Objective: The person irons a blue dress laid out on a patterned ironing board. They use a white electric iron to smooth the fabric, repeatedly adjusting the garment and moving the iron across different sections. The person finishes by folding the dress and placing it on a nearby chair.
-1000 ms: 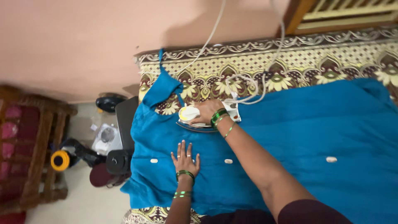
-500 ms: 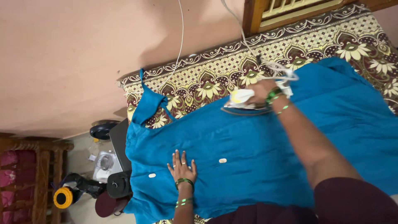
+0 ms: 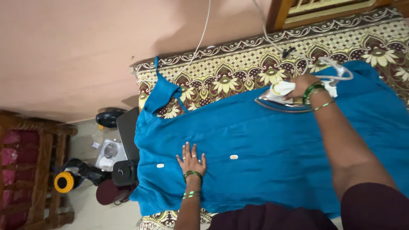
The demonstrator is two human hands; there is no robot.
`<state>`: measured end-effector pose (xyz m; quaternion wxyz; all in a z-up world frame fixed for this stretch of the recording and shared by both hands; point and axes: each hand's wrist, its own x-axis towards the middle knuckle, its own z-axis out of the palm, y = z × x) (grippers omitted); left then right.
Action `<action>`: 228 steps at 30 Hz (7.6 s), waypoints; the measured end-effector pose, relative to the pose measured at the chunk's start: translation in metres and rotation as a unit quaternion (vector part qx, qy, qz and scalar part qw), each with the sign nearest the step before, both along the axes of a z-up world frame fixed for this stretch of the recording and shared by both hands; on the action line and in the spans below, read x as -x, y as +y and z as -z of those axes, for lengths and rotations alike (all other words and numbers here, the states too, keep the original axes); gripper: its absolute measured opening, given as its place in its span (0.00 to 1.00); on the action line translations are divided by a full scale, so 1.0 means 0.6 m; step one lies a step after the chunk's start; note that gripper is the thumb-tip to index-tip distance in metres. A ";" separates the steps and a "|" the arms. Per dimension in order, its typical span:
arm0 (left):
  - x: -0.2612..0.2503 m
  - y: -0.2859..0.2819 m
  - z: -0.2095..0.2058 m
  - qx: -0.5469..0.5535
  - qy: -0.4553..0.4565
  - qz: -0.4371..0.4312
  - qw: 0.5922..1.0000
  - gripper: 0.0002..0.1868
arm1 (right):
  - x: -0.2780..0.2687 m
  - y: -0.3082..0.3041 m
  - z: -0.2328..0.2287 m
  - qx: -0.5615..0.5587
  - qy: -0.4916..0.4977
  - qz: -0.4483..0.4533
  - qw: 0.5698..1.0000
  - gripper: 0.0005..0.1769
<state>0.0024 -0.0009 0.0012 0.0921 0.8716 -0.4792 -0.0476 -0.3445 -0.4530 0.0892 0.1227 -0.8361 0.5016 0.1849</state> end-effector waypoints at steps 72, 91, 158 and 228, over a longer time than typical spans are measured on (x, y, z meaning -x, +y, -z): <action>-0.010 0.015 0.017 0.006 -0.018 0.022 1.000 0.35 | -0.037 0.347 -0.020 0.097 -0.139 -0.022 0.985 0.12; 0.178 -0.126 -0.010 -0.158 -0.058 0.030 0.985 0.48 | 0.434 0.085 0.012 0.181 -0.098 -0.002 0.979 0.08; 0.344 -0.195 0.007 0.021 0.008 0.115 0.993 0.34 | 0.279 0.080 0.052 0.163 -0.203 -0.215 0.941 0.09; 0.184 0.163 -0.014 0.102 0.001 0.164 0.981 0.44 | 0.286 0.535 -0.047 0.181 -0.059 0.230 0.954 0.13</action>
